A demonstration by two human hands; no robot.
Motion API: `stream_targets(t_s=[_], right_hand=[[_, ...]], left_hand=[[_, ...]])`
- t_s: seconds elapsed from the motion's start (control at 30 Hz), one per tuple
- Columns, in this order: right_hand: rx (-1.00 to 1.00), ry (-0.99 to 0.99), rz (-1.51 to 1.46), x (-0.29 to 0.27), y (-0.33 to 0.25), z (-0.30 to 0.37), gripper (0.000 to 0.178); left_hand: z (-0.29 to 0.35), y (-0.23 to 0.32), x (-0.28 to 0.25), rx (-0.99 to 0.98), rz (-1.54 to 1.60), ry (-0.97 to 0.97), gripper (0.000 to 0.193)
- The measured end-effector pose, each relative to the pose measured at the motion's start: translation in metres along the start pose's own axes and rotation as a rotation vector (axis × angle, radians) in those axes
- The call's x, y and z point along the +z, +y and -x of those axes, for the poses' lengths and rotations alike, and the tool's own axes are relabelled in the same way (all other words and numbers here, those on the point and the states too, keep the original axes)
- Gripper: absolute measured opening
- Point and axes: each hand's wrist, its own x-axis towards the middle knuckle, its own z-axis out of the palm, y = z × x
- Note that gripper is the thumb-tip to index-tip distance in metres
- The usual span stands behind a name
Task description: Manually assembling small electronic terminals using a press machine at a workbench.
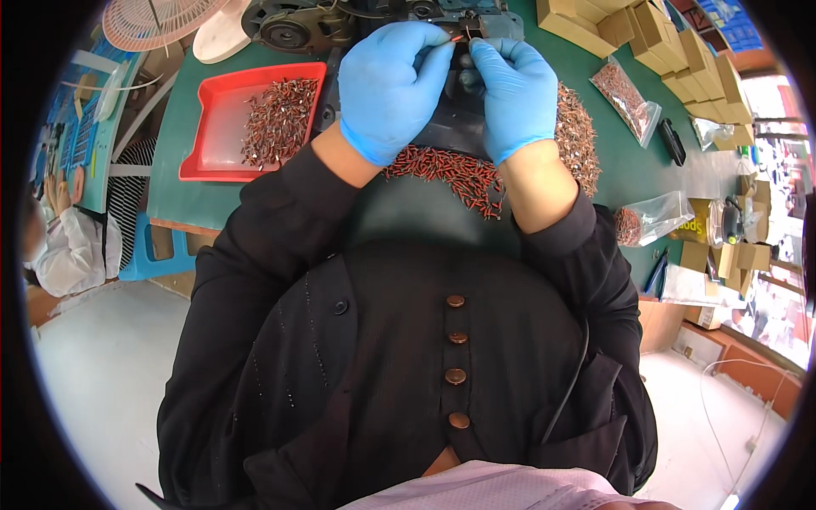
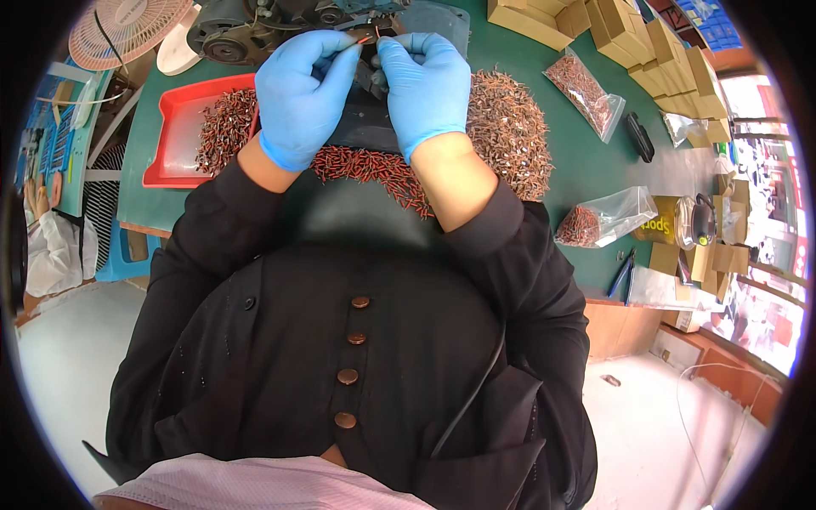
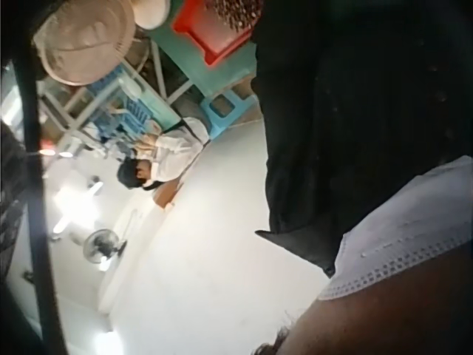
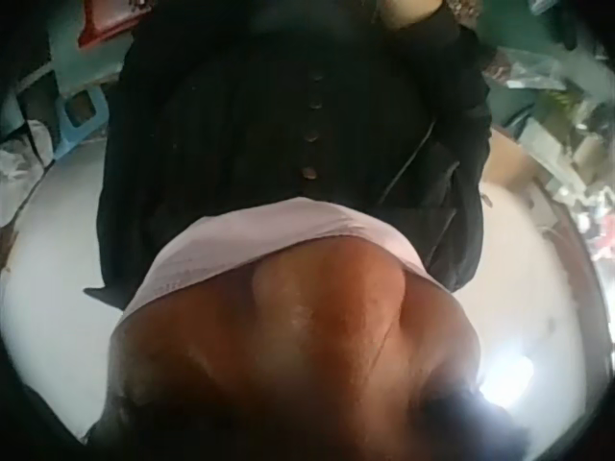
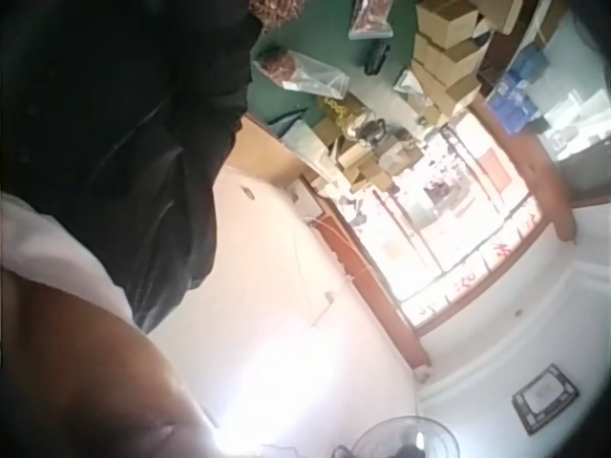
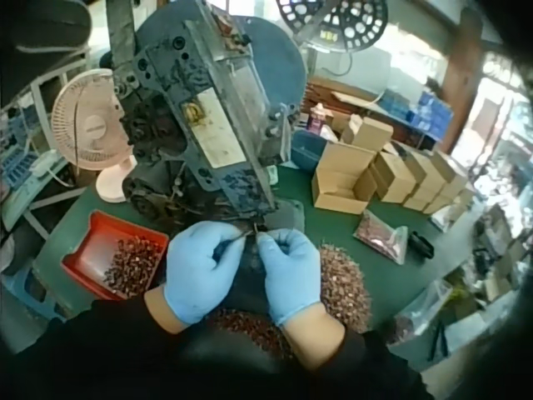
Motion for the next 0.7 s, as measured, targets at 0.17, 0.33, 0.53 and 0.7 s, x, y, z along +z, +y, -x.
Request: stream_targets(t_s=[0.17,0.33,0.53,0.7], right_hand=[[-0.07,0.09,0.017,0.004,0.012,-0.014,0.017],[-0.095,0.123,0.087,0.007,0.014,-0.017,0.021],[-0.086,0.149,0.098,0.009,0.011,-0.018,0.021],[-0.087,0.153,0.12,0.006,0.009,-0.019,0.021]], left_hand=[[-0.007,-0.008,0.015,0.069,-0.059,0.124,0.007],[-0.009,-0.009,0.02,0.053,-0.061,0.129,0.007],[-0.012,-0.012,0.027,0.069,-0.067,0.143,0.006],[-0.013,-0.011,0.031,0.073,-0.078,0.144,0.006]])
